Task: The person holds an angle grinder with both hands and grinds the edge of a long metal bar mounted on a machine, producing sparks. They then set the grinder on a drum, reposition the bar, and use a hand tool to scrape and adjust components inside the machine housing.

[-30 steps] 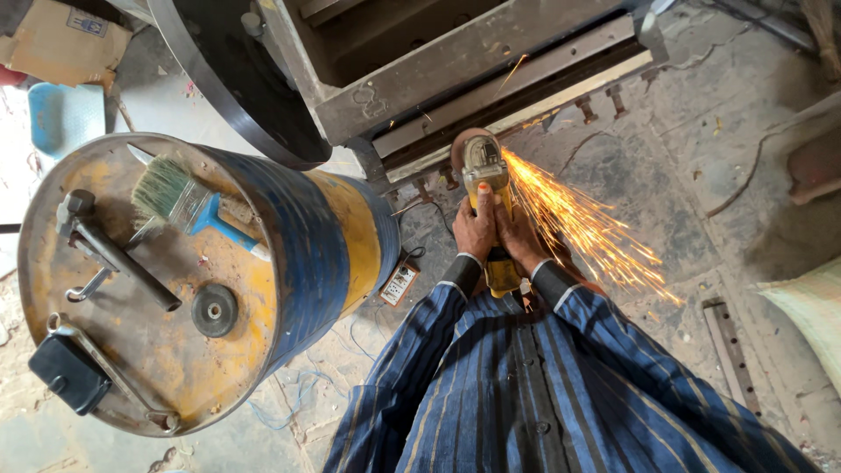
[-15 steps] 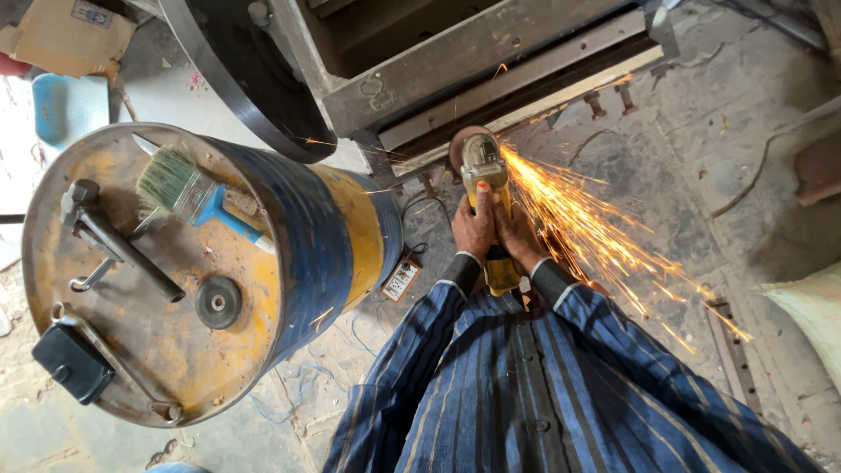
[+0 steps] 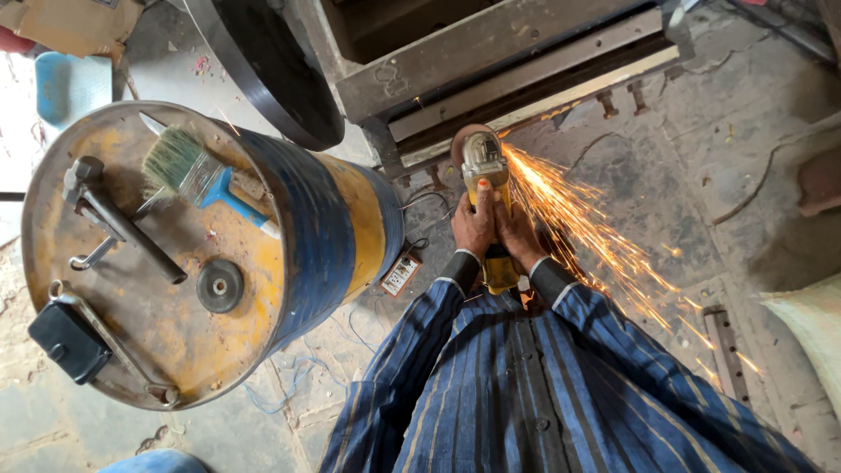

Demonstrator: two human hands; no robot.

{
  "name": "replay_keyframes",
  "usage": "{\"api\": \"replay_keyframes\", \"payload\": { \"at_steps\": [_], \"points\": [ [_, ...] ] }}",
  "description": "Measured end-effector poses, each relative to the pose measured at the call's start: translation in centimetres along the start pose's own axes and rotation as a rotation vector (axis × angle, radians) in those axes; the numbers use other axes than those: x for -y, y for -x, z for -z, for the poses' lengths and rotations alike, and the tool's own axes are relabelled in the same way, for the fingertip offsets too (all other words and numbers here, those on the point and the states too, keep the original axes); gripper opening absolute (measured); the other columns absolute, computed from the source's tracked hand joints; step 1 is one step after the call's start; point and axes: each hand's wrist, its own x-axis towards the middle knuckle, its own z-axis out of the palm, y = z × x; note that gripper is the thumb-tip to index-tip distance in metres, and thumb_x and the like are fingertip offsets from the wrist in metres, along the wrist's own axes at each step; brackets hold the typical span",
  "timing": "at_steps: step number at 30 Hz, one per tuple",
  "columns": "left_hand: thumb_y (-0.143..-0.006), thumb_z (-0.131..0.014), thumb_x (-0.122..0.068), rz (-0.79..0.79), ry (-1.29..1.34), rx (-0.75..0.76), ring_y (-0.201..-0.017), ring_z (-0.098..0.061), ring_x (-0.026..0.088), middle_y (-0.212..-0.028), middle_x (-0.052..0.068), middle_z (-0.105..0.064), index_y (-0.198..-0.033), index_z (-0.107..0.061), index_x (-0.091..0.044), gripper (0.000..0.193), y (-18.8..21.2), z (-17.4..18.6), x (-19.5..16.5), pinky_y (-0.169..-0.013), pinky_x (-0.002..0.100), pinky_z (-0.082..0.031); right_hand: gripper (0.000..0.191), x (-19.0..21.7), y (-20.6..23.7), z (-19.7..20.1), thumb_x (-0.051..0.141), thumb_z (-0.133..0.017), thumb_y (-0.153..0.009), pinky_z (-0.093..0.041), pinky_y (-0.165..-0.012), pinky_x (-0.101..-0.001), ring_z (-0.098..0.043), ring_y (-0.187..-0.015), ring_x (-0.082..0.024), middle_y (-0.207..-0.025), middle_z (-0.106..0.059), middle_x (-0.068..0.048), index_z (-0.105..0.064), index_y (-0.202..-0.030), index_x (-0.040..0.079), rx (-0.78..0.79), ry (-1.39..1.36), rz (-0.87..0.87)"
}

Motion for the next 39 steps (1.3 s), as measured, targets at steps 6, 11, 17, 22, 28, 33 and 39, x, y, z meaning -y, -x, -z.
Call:
{"api": "replay_keyframes", "payload": {
  "at_steps": [6,11,17,22,28,33,39],
  "points": [
    [-0.093,-0.049,-0.07,0.012,0.013,-0.01,-0.107,-0.07,0.044,-0.109,0.025,-0.075,-0.117,-0.07,-0.006,0.071,0.1,0.9,0.5,-0.09,0.047,-0.053,0.075,0.5,0.6,-0.9,0.067,-0.054,-0.096,-0.051,-0.077,-0.0407,-0.062,-0.093,-0.025,-0.102,-0.068,-0.022,-0.062,-0.113,-0.006,0.061,-0.119,0.028],
    [-0.094,-0.049,-0.071,-0.009,0.008,-0.024,-0.109,-0.068,0.045,-0.111,0.026,-0.073,-0.118,-0.07,-0.006,0.072,-0.1,1.8,1.0,-0.091,0.048,-0.052,0.078,0.3,0.5,-1.7,0.069,-0.051,-0.095,-0.051,-0.081,-0.039,-0.066,-0.097,-0.027,-0.105,-0.069,-0.021,-0.061,-0.119,-0.004,0.068,-0.032,0.052],
    [-0.093,-0.047,-0.072,0.015,0.008,-0.017,-0.11,-0.068,0.046,-0.113,0.027,-0.073,-0.118,-0.069,-0.007,0.074,0.3,2.9,0.9,-0.093,0.049,-0.051,0.078,0.1,0.9,-2.5,0.071,-0.051,-0.095,-0.052,-0.079,-0.0377,-0.064,-0.095,-0.025,-0.104,-0.068,-0.019,-0.06,-0.118,-0.004,0.092,-0.052,-0.018],
    [-0.092,-0.046,-0.073,0.024,0.03,-0.014,-0.11,-0.069,0.045,-0.115,0.027,-0.073,-0.119,-0.068,-0.005,0.076,0.4,3.9,0.8,-0.092,0.049,-0.052,0.07,0.6,1.7,-3.3,0.065,-0.056,-0.095,-0.053,-0.068,-0.0351,-0.061,-0.086,-0.018,-0.098,-0.064,-0.013,-0.057,-0.115,-0.002,0.161,-0.313,-0.102],
    [-0.093,-0.046,-0.073,-0.001,0.015,-0.068,-0.11,-0.067,0.046,-0.116,0.027,-0.072,-0.122,-0.068,-0.006,0.076,0.1,4.4,2.1,-0.091,0.049,-0.052,0.066,0.9,2.1,-4.2,0.062,-0.057,-0.096,-0.054,-0.068,-0.0339,-0.061,-0.084,-0.015,-0.097,-0.065,-0.008,-0.056,-0.112,-0.002,0.213,-0.346,-0.065],
    [-0.097,-0.048,-0.066,0.02,0.034,-0.13,-0.104,-0.072,0.039,-0.11,0.024,-0.075,-0.117,-0.07,-0.004,0.069,0.5,5.1,3.3,-0.089,0.046,-0.053,0.068,-0.6,1.7,-5.1,0.063,-0.055,-0.097,-0.053,-0.073,-0.0345,-0.066,-0.088,-0.018,-0.098,-0.072,-0.013,-0.065,-0.114,-0.003,0.215,-0.119,0.125],
    [-0.103,-0.056,-0.048,-0.238,0.274,0.086,-0.115,-0.067,0.029,-0.125,0.022,-0.069,-0.141,-0.052,-0.002,0.06,4.7,4.8,3.5,-0.099,0.039,-0.052,0.071,-2.1,1.9,-1.8,0.065,-0.051,-0.104,-0.053,-0.068,-0.0393,-0.071,-0.082,-0.023,-0.088,-0.073,-0.015,-0.071,-0.107,-0.004,0.106,0.082,0.232]
  ]
}}
